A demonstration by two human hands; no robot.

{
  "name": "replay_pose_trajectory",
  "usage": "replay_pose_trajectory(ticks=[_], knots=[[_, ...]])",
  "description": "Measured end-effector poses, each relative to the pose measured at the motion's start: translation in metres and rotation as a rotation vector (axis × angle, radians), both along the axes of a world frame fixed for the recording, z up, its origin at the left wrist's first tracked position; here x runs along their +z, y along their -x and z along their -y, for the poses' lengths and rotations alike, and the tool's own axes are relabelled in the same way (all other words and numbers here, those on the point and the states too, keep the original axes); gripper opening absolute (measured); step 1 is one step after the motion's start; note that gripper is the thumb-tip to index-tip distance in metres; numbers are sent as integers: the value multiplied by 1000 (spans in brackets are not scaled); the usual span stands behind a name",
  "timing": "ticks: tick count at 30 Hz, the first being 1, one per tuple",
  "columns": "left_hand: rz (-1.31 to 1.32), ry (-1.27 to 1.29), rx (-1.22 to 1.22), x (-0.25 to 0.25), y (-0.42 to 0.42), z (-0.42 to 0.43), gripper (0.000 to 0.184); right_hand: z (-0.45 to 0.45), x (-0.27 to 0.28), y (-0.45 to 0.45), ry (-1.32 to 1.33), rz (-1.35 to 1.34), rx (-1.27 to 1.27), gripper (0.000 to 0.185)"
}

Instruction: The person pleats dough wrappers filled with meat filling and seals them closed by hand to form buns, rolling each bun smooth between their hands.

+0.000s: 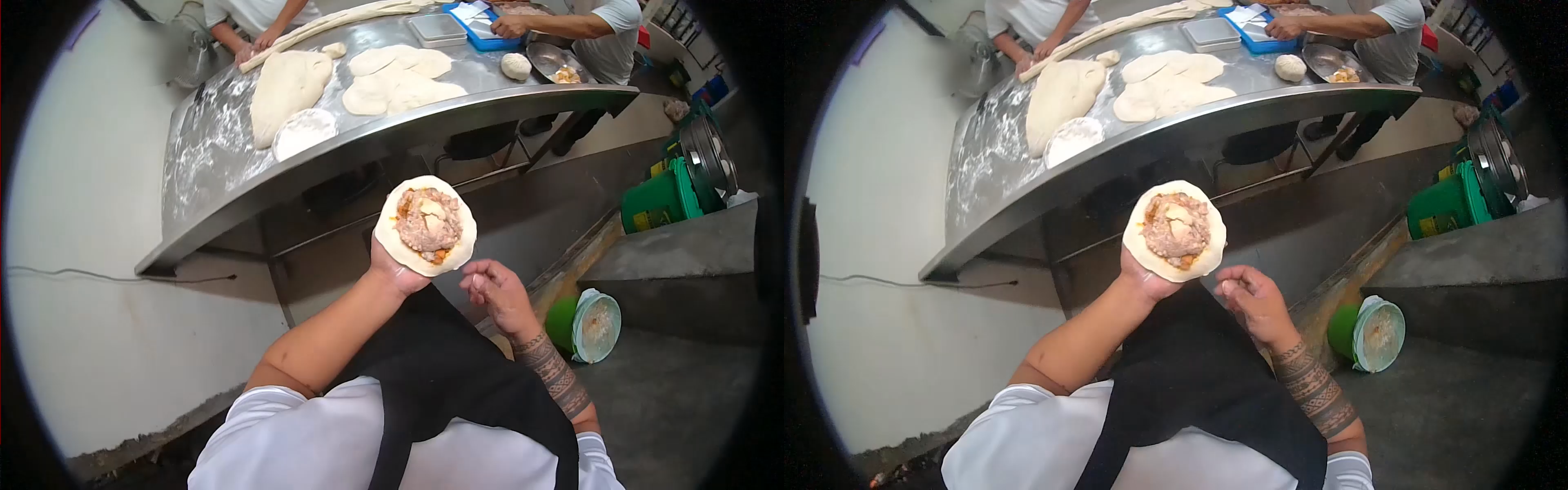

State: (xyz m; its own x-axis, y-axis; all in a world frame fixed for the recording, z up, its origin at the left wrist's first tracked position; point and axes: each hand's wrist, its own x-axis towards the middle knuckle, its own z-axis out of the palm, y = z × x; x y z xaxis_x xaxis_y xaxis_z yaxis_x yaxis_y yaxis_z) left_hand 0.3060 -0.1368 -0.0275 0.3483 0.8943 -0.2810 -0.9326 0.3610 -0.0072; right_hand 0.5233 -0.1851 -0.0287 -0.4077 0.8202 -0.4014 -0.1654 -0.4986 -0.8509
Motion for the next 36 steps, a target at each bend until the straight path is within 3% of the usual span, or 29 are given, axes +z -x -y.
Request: replay_pose_trajectory(ticks=[6,13,18,24,28,33,36], knots=[[38,-115,79,13,38,48,55,24,24,63,-212,39,-132,30],[-33,-249,96,38,106,88,60,39,44,136,-362,176,-116,17],[9,-149,48,26,162,120,60,61,60,195,-426,139,-109,13],[-48,-193,113,16,218,153,61,77,69,232,-723,495,-5,18],[-87,-255,107,15,242,166,66,82,81,248,-735,493,59,18],[-66,-138,37,28,262,181,66,86,79,266,-680,410,47,17],[-93,-116,-14,33,271,183,63,88,78,272,-465,184,88,17]])
